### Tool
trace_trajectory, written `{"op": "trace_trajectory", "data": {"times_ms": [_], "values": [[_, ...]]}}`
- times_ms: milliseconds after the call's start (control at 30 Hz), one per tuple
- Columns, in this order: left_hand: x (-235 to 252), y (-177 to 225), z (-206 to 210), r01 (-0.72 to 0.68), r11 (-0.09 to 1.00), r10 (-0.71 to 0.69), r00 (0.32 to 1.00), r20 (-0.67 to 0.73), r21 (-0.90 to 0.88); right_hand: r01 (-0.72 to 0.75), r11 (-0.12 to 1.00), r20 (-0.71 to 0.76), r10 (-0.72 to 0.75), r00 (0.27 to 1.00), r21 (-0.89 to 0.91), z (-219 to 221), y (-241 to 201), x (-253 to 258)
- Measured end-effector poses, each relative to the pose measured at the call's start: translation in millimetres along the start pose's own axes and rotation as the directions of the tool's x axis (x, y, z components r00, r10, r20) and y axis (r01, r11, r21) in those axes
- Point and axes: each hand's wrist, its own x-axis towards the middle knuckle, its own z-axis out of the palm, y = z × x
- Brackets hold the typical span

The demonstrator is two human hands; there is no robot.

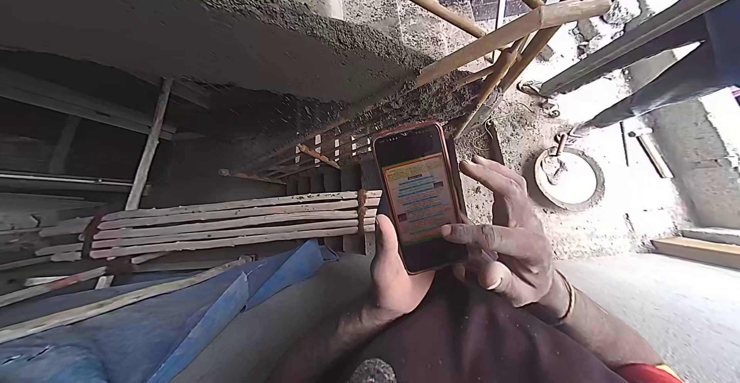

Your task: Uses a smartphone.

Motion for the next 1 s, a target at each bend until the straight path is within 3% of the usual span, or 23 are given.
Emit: {"op": "trace_trajectory", "data": {"times_ms": [1000], "values": [[-1.2,-1.6,-0.4,-0.004,1.000,0.004,1.000,-0.001,-0.020,-0.009,1.000,0.006,0.009,1.000,-0.007,0.2,0.9,-0.5]]}}
